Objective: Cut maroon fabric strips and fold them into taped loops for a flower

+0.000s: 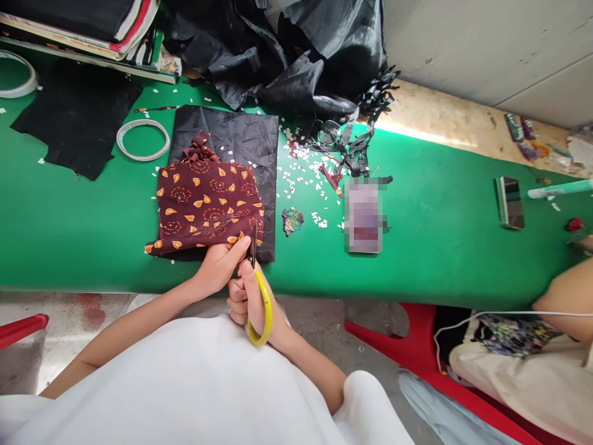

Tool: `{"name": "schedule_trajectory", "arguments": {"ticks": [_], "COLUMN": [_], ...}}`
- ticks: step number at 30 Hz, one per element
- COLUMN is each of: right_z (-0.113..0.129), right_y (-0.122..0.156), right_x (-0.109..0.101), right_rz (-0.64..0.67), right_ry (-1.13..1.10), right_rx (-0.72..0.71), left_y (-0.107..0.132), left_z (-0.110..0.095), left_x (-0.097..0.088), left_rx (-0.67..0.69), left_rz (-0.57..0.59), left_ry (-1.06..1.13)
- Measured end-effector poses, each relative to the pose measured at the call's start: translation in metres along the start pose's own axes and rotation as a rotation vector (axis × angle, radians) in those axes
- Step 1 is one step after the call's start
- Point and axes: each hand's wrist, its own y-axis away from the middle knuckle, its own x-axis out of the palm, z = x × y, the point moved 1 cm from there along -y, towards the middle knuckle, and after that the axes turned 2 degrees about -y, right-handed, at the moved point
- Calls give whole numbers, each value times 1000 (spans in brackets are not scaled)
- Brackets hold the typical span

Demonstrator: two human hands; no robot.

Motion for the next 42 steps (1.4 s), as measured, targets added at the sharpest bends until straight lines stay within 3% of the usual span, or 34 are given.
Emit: {"name": "schedule_trajectory", "arguments": {"ticks": [14,21,26,31,36,42], "right_z": [-9,-10,-10,-8,-7,-9], "right_y": [-1,-2,-3,-1,2,3], "right_x": [-7,-4,-6,-6,-4,-7], "right_rz": [-43,-42,-26,-23,-49,-36], "right_ry": [28,-14,-14,-19,7,22], "right_rx": [24,-18,-41,-79,-126,-118], "left_y": [1,-1,-1,0,-4,-10], "left_z": [-1,-1,-3,-4,-1,-8], "left_x": [0,0,-2,-2,-4,-3], "left_rx": [-83,43,34,21,-65,-156], "left_rz": [44,-5,-13,83,203,233], "left_ry": [-47,-86,-91,70,382,556]}}
